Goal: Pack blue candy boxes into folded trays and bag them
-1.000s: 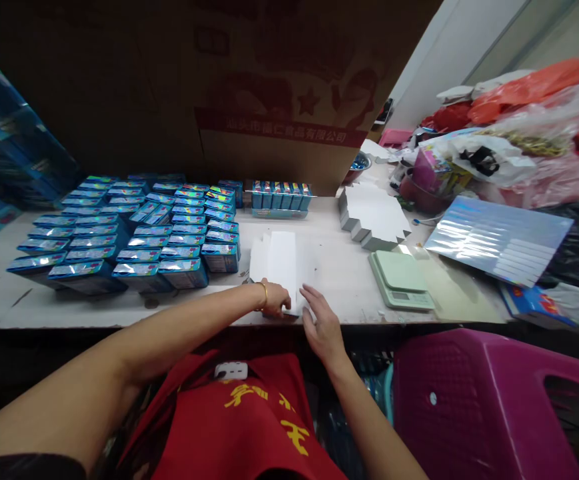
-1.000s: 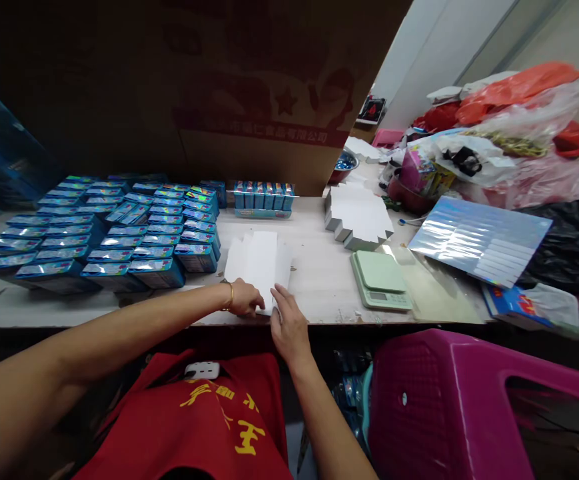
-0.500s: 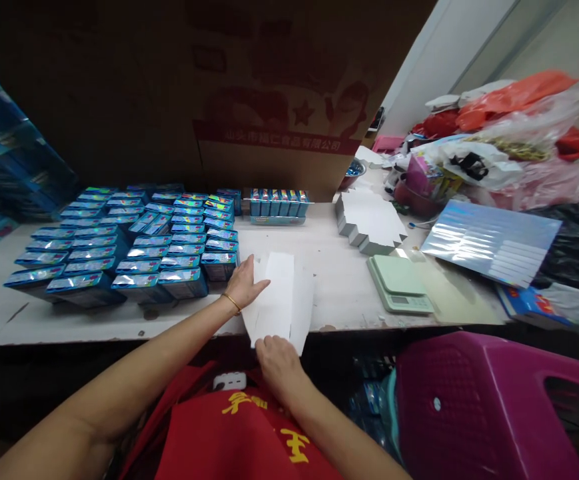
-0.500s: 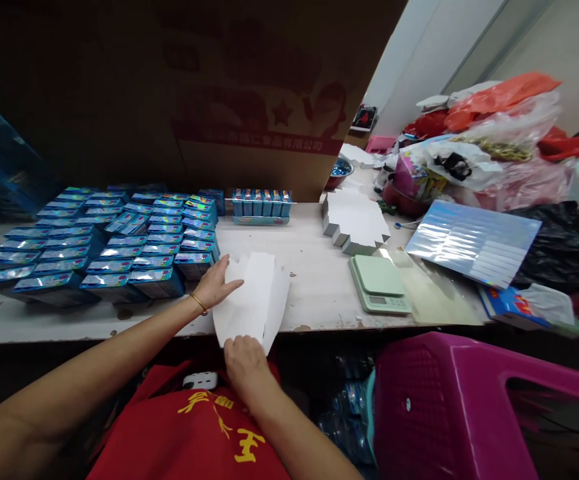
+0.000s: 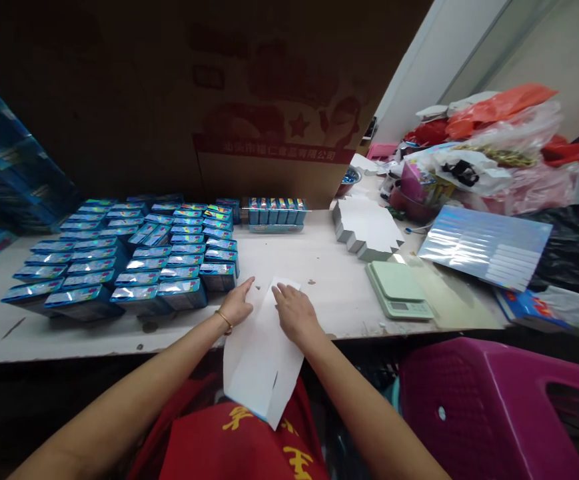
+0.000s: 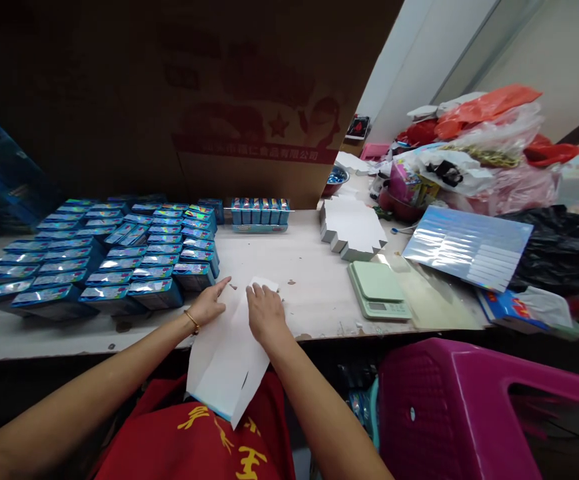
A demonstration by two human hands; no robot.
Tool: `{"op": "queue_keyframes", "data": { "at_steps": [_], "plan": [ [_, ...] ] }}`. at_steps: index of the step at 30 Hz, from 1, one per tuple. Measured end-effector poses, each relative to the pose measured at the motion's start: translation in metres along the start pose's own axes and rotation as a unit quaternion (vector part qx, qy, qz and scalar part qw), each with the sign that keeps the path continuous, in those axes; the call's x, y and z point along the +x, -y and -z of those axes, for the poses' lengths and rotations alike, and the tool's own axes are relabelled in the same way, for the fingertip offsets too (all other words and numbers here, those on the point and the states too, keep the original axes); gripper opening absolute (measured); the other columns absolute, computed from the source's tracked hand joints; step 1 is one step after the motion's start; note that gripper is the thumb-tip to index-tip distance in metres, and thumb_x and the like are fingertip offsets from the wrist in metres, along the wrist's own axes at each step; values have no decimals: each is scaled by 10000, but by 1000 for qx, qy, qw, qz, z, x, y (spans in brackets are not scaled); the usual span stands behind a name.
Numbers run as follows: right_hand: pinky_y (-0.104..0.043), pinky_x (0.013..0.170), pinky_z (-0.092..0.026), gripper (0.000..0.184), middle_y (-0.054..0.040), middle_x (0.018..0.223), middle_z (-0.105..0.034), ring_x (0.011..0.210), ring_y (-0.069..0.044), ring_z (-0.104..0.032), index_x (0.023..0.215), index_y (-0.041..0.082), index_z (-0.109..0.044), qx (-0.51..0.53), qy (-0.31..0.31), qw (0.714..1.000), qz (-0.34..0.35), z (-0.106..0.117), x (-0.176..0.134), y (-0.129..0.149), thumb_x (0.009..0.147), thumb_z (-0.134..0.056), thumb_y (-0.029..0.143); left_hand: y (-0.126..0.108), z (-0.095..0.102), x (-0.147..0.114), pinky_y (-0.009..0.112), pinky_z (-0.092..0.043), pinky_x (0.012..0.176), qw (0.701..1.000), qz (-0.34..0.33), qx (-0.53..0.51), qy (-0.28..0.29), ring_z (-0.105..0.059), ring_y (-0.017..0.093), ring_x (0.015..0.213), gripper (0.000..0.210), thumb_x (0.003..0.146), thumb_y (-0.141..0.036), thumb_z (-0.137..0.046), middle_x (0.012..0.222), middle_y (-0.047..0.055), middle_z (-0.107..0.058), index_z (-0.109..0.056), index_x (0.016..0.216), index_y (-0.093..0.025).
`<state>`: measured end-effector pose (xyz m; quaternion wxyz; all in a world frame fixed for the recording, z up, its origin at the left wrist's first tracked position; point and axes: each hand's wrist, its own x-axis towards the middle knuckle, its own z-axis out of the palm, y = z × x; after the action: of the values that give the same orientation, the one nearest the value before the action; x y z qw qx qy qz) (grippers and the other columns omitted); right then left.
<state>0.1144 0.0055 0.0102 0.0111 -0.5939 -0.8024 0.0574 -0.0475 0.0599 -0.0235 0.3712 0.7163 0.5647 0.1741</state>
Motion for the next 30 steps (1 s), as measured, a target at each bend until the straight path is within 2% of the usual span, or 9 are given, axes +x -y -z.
{"op": "queue_keyframes", "data": {
  "at_steps": [3,5,10,14,16,21,23,28,30],
  "plan": [
    [-389,854,-396,452,-105,1319,-383,1169,-267,-376,1215,153,-436,-18,65,998,1,-26,17,-6,778,-381,47,-1,0,5,261,-512,641,997,15,-30,66,-633,174,763,648,568,-20,-408,910,48,-666,-440,1206,-126],
    [-378,849,-407,476,-88,1342,-355,1194,-268,-348,1220,163,-435,-11,64,998,12,-38,16,-5,771,-362,25,-5,-2,11,237,-501,539,994,19,-44,98,-632,157,634,573,593,-41,-400,777,23,-680,-499,1151,-124],
    [-339,851,-418,460,-33,1296,-426,1163,-213,-395,1194,227,-463,65,41,997,22,-37,3,-13,773,-375,60,-8,-6,27,209,-482,580,993,-6,-33,116,-621,159,698,480,537,-41,-413,723,-11,-676,-636,946,-159],
    [-368,879,-393,480,-111,1236,-463,1102,-231,-433,1278,147,-349,109,-117,974,-161,-29,-8,-33,804,-411,197,3,-2,24,231,-486,665,995,-17,-12,98,-613,175,799,508,528,-39,-393,805,2,-680,-634,961,-154],
    [-378,854,-404,548,-141,1218,-468,1086,-257,-438,1300,104,-302,114,-119,963,-214,-28,-10,-39,784,-454,209,9,-1,20,249,-482,724,997,-19,-3,79,-600,186,875,527,538,-38,-389,901,17,-671,-614,1002,-146],
    [-386,982,-268,434,-48,1359,-334,1203,-223,-320,1227,181,-424,17,-26,1000,7,-29,10,-26,814,-345,75,11,-2,18,292,-437,845,996,-50,34,63,-562,191,971,543,550,-32,-397,996,16,-649,-594,1037,-164],
    [-391,936,-323,412,-27,1341,-367,1148,-218,-382,1200,218,-451,3,37,998,60,-32,21,-15,821,-348,92,8,-2,17,308,-404,892,994,-61,59,62,-539,193,1007,552,548,-26,-397,1035,23,-634,-587,1049,-163],
    [-301,807,-412,391,-12,1235,-483,1040,-179,-457,1131,266,-494,28,44,996,72,-33,24,-8,781,-418,108,-2,2,15,285,-347,935,986,-76,120,85,-496,180,1072,550,563,-7,-393,1108,44,-599,-589,1052,-163],
    [-310,815,-402,352,-58,1161,-529,1003,-186,-480,1095,224,-519,39,3,999,10,-30,15,-17,790,-390,104,-7,4,17,263,-373,891,982,-76,136,107,-529,186,1025,459,584,-35,-431,1054,50,-626,-633,973,-172]
  ]
}}
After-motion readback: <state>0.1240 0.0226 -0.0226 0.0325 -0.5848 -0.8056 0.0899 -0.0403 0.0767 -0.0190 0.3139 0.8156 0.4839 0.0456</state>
